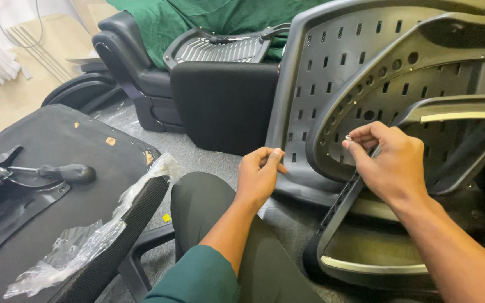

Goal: The person uses a screwdriver to tighten screws on the underside of an office chair seat, securing the seat to its gas-lift mechanism. The person handles the chair, screws, and screwdriver throughout the clip.

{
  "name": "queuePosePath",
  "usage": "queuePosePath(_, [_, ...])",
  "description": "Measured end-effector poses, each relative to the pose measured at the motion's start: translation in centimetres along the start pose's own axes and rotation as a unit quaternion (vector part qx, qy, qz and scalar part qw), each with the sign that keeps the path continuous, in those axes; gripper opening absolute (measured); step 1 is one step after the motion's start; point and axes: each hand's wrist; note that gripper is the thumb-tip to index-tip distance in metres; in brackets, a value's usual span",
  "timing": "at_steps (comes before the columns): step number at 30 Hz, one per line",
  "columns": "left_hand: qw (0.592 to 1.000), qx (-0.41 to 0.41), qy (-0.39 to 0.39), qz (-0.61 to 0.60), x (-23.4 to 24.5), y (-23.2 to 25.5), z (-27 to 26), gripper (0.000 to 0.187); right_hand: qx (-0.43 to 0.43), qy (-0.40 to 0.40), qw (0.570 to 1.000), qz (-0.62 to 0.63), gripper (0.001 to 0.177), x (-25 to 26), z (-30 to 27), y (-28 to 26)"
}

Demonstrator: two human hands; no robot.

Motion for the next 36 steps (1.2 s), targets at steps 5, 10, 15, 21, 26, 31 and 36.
queuePosePath(5, [1.0,0.009,0.01,0.027,0.1,0.0,0.1,0.031,0.053,-0.008,0.998,-0.044,0.017,0.7,-0.6,2.1])
queuePosePath(10, [0.999,0.013,0.005,0.033,0.1,-0.1,0.1,0.032,-0.062,0.016,0.998,0.01,0.011,1.4,-2.6,3.5])
queuePosePath(15, [1.0,0.009,-0.001,0.03,0.0,-0.1,0.1,0.033,-0.117,0.006,0.993,-0.032,0.013,2.0,-5.3,5.4])
queuePosePath(21, [0.998,0.027,-0.009,0.054,0.1,0.0,0.1,0.034,-0.202,-0.136,0.968,-0.058,0.021,1.9,-7.1,7.4])
queuePosePath(26, [0.999,0.019,-0.006,0.049,0.1,-0.1,0.1,0.034,-0.201,-0.159,0.966,-0.041,0.025,1.2,-7.8,8.5])
queuePosePath(31, [0.999,0.023,-0.009,0.044,0.0,-0.2,0.1,0.034,-0.189,-0.168,0.966,-0.058,0.029,1.4,-7.7,8.9])
queuePosePath(36, [0.999,0.019,-0.006,0.05,0.0,-0.2,0.1,0.034,-0.174,-0.084,0.98,-0.051,0.021,1.9,-7.3,7.8])
Point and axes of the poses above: each hand's wrist, its own z-axis towards the middle knuckle, its own x-axis out of the back of the hand, y = z × x, and after that the axes turned 14 degrees about x, right-handed
